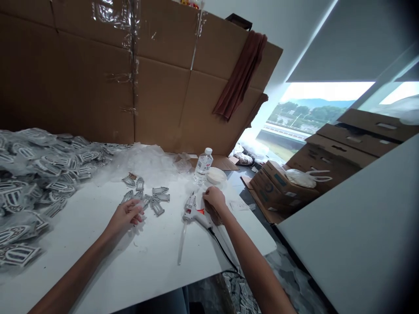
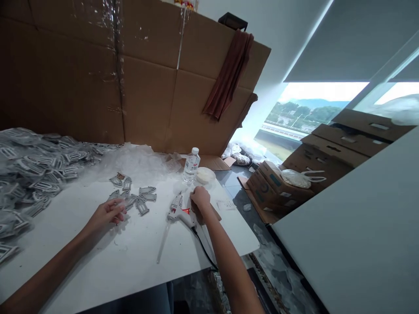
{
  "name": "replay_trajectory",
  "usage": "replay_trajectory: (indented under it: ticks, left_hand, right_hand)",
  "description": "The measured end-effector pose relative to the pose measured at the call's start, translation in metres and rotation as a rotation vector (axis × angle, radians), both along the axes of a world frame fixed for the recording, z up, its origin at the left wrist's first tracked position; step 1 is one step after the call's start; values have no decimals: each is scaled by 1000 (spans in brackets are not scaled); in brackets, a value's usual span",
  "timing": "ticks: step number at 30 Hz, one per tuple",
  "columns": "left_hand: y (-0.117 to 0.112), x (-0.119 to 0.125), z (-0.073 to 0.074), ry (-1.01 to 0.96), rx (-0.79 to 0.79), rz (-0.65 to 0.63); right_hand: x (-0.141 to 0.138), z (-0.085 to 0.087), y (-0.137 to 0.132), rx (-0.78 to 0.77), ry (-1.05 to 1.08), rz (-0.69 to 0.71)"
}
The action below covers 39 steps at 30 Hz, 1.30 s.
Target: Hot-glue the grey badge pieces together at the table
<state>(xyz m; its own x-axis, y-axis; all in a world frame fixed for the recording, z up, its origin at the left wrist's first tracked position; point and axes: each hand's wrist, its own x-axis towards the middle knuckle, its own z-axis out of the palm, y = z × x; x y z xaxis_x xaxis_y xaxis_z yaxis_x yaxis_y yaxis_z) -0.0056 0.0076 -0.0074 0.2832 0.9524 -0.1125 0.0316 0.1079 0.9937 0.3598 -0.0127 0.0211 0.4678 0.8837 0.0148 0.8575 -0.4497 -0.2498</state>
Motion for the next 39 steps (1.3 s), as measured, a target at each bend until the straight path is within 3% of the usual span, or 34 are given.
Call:
replay_trajectory:
  ticks: [6,10,14,17,19,26,39]
  left_hand:
    - [10,-23,8,103,72,26]
    - [18,-44,10,155,136,36]
    - [21,-56,5,141,148,90]
    - [21,-58,1,101,156,119]
    - [21,-59,0,71,152,125]
    - [21,-56,-4,28,97,101]
    - [25,-58,-10,33,127,41]
  right_hand:
    - [-1,7,-5,64,-28,20]
    - [-32,25,-12,222,-30,51]
    - [-96,26,-11,277,98,256]
    - [-139,12,-3,304,375,599]
    - [-154,-1,5,272,457,693]
    - [-156,-26,22,218,477,667]
    - [-159,-17,27,169,349,685]
